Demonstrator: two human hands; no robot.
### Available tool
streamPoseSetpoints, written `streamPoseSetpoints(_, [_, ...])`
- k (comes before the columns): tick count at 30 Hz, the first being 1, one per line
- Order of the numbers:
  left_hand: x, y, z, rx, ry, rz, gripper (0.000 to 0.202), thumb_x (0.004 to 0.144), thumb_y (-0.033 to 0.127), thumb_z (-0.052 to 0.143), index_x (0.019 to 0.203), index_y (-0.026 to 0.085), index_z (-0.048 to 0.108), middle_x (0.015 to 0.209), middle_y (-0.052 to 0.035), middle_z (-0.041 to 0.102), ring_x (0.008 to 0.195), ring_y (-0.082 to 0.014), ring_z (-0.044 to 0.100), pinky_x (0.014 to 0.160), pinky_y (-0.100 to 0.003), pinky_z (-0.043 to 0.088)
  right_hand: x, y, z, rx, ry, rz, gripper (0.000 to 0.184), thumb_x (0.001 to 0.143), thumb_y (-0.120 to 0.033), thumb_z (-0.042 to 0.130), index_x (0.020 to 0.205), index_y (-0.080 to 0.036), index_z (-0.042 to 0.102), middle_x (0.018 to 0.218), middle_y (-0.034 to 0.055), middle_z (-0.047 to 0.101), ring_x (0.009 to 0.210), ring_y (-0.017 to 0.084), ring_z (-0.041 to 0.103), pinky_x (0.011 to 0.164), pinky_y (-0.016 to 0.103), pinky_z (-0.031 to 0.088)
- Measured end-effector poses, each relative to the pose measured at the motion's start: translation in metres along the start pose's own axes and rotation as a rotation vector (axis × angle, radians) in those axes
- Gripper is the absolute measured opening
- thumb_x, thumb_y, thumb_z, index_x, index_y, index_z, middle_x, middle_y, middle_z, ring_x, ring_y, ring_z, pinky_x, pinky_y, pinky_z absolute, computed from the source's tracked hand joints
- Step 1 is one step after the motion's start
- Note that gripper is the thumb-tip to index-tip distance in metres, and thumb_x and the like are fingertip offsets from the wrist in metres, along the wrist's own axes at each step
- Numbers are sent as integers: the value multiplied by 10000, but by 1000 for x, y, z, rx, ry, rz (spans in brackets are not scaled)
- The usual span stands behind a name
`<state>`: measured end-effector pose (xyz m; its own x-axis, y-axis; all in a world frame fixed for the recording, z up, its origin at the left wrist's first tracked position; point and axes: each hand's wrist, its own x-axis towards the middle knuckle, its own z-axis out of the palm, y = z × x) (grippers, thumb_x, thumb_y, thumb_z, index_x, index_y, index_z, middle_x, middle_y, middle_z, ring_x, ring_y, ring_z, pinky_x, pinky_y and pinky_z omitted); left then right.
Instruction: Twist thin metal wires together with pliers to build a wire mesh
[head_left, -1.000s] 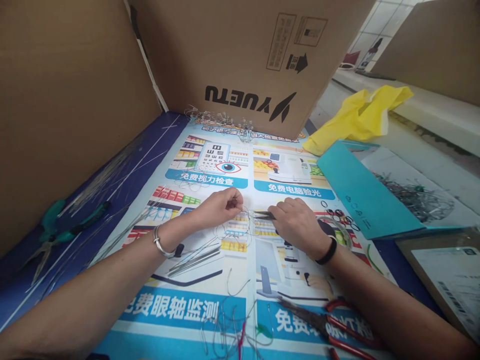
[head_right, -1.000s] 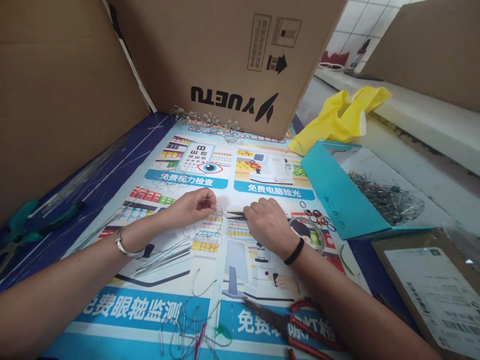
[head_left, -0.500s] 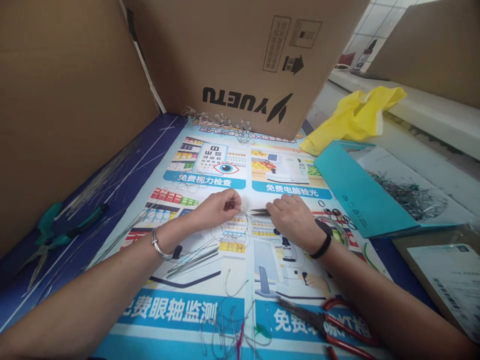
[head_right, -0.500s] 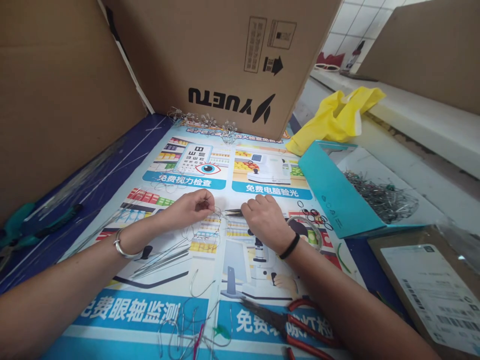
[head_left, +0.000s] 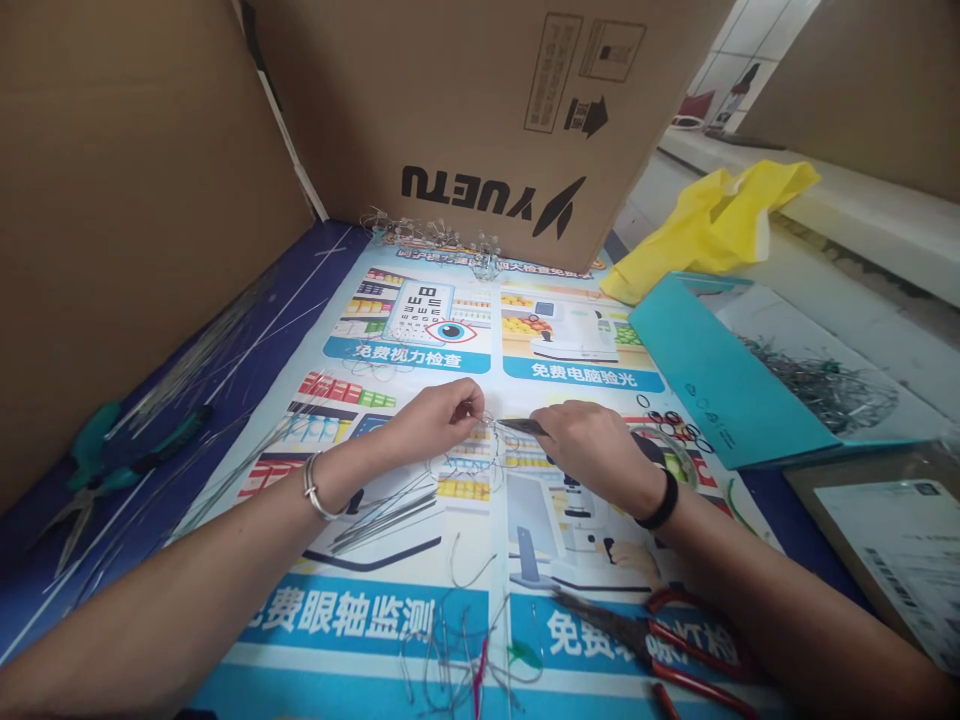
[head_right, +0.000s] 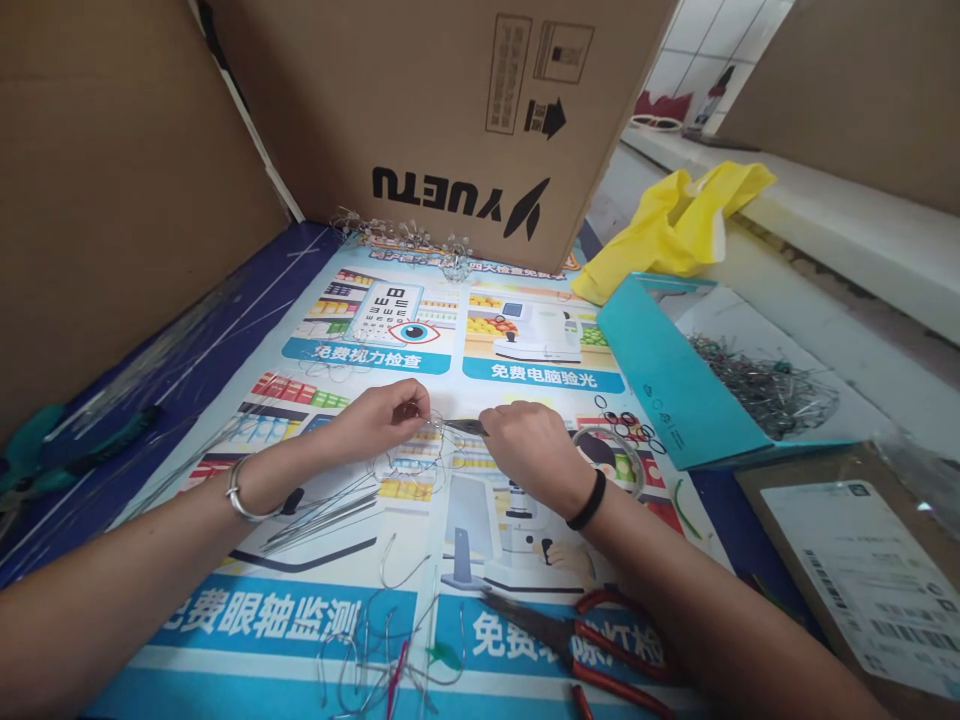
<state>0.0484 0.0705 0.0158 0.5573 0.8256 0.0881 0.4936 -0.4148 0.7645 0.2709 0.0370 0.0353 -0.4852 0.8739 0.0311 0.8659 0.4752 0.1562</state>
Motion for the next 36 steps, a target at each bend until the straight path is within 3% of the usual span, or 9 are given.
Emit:
streamPoseSetpoints(10, [-2, 4, 2, 36, 15, 6, 134, 723, 97, 457, 783, 192, 529, 694, 22, 542, 613, -100, 461, 576, -227, 345, -2, 0, -8, 92, -134, 7, 350, 915, -407, 383, 795, -190, 629, 781, 39, 690, 654, 150, 597, 517, 261, 211])
streamPoseSetpoints(20, [-1, 8, 0, -39, 29, -72, 95, 723, 118, 479, 766, 182, 535, 695, 18, 554, 623, -99, 482, 577, -224, 363, -4, -4, -15, -4, -200, -31, 338, 916, -387, 377, 796, -188, 623, 733, 53, 682, 609, 155, 594, 501, 254, 227])
streamPoseSetpoints(36, [-1, 8, 2, -17, 39, -53, 86, 720, 111, 479, 752, 185, 509, 669, 32, 520, 593, -91, 463, 549, -222, 349, -1, 0, -15, 58, -233, -23, 319, 896, -395, 402, 789, -195, 626, 746, 38, 684, 630, 157, 592, 500, 263, 198])
